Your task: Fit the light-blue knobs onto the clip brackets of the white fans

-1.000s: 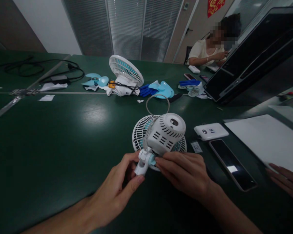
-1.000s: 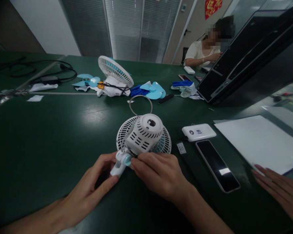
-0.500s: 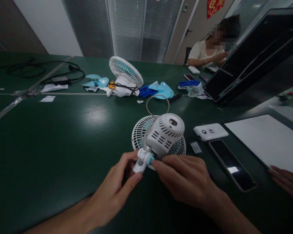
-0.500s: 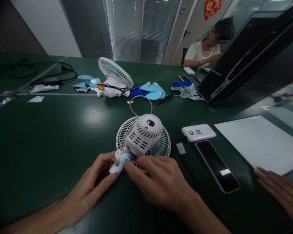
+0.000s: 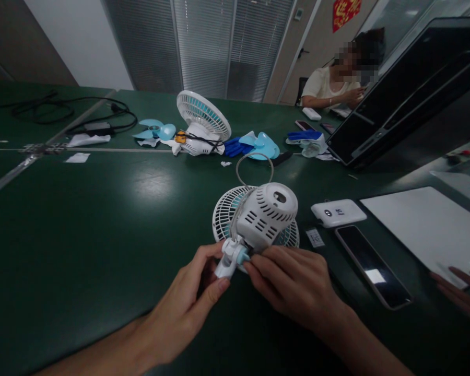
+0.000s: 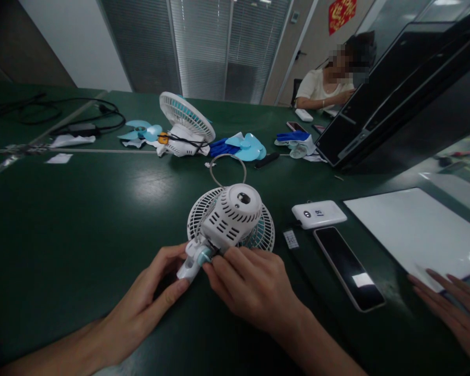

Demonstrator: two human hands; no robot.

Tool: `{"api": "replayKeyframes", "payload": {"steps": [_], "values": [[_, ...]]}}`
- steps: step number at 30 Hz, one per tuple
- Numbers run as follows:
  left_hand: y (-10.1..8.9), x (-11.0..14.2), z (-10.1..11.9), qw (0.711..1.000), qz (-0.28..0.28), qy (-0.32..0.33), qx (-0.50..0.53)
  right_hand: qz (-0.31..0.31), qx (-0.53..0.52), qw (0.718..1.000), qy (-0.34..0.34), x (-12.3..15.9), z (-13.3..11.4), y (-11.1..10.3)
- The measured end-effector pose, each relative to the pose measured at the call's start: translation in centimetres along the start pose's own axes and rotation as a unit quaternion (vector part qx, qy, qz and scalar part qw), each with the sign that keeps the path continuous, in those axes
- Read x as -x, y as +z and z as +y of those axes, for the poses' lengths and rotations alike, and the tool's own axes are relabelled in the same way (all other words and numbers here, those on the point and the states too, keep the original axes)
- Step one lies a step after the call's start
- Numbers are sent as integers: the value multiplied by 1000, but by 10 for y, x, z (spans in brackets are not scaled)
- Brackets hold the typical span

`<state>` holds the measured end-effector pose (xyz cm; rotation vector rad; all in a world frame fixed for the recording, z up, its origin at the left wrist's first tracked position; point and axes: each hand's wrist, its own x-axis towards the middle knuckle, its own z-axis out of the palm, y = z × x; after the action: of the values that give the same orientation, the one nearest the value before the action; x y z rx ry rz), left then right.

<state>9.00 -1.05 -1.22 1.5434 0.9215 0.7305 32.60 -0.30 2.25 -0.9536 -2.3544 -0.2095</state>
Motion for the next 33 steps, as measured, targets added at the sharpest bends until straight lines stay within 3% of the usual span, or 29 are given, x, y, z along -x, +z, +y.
{"api": "replayKeyframes", "payload": {"steps": [6, 19, 25, 29, 33], "values": [[-1, 0, 1, 1000, -3, 2, 7, -23, -22, 997, -77, 4, 13, -9], [1, 0, 1, 1000, -12, 0, -18, 62, -14, 998, 11, 3, 3, 7], [0, 0, 2, 1000, -9, 3, -4, 4, -41, 995, -90, 11, 24, 0], [-1, 1, 2, 1000, -18, 1, -13, 38, -50, 996, -69, 12, 27, 3], [-1, 3, 2, 1000, -17, -1, -22, 70, -47, 996, -20, 6, 13, 10]]}}
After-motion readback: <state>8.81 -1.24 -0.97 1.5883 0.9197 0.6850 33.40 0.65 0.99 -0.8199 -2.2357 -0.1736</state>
